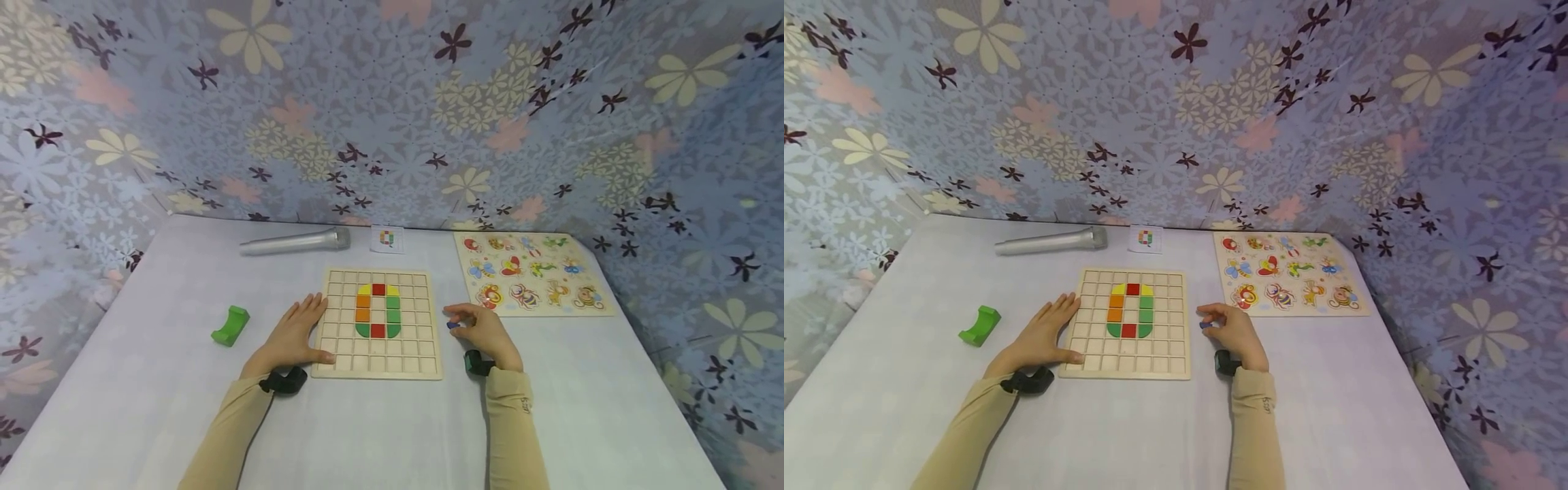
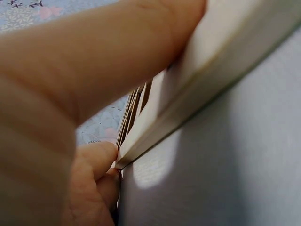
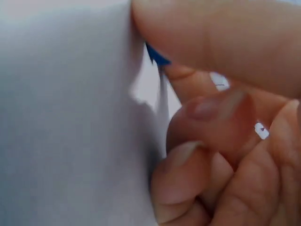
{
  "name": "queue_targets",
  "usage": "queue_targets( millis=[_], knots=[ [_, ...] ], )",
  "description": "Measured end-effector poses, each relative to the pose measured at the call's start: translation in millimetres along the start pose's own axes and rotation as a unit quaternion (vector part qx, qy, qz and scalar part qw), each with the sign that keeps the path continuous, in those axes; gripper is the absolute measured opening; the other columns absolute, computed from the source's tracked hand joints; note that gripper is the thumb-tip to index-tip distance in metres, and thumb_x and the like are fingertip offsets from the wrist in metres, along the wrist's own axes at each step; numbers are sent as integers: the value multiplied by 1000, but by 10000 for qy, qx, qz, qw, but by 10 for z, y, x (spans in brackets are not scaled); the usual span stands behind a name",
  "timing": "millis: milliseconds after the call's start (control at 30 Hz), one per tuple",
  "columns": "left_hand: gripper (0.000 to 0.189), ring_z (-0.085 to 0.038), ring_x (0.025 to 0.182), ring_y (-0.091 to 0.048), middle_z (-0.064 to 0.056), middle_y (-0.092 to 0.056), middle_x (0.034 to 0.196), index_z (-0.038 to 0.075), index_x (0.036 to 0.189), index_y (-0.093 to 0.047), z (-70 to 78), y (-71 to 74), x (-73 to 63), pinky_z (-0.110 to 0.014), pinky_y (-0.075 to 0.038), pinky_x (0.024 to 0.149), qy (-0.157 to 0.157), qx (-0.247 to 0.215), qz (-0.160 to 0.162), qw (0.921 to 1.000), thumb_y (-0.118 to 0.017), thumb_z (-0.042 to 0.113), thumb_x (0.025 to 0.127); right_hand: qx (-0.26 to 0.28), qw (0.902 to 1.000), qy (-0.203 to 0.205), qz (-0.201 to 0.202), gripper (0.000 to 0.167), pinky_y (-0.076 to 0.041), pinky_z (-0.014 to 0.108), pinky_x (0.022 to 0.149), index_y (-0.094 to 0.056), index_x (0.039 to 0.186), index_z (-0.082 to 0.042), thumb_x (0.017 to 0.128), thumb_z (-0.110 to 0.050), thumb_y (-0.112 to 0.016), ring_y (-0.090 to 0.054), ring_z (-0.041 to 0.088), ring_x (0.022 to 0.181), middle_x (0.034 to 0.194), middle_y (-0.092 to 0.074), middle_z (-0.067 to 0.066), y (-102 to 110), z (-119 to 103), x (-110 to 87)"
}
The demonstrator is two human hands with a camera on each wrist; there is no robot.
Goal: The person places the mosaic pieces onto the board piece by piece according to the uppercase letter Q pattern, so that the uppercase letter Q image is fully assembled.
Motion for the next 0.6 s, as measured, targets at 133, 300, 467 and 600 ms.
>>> queue_targets(
  millis=[133,300,467,600],
  knots=[
    [116,-39,150,-12,-22,-17,160,-4,151,-23,-8,-1,5,-56,-10,122,13,28,-12,10000,-83,49,68,-261,9996,120,-76,31,-49,27,76,-69,115,-4,86,3,-64,-62,20,91,104,-69,13,-42,-48,3],
    [116,-39,150,-13,-21,-17,160,-4,151,-23,-19,-26,1,-56,-10,122,31,9,8,10000,-83,49,67,-534,9984,184,83,18,-53,39,84,-73,104,-7,87,-3,-67,-65,22,92,102,-72,11,-62,-70,-3],
    [115,-40,149,-14,-22,-19,160,-4,151,-24,-8,-40,-10,-56,-11,122,-15,-22,45,10000,-84,48,67,-322,9992,-11,255,14,-49,30,73,-73,100,-8,86,-10,-72,-62,15,81,90,-72,7,-41,-71,-15],
    [115,-40,149,-14,-22,-19,160,-4,151,-24,2,-26,-5,-56,-12,122,-25,-9,75,10000,-83,48,67,290,9992,-223,188,17,-48,24,65,-70,103,-4,87,-10,-70,-60,12,73,88,-72,10,-67,-180,-16]
  ],
)
Point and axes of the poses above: each hand's wrist, its own x-axis towards the middle knuckle, its own y-axis out of the back of the hand, z = x × y, the point moved 1 cm from there along x, towards the middle knuckle
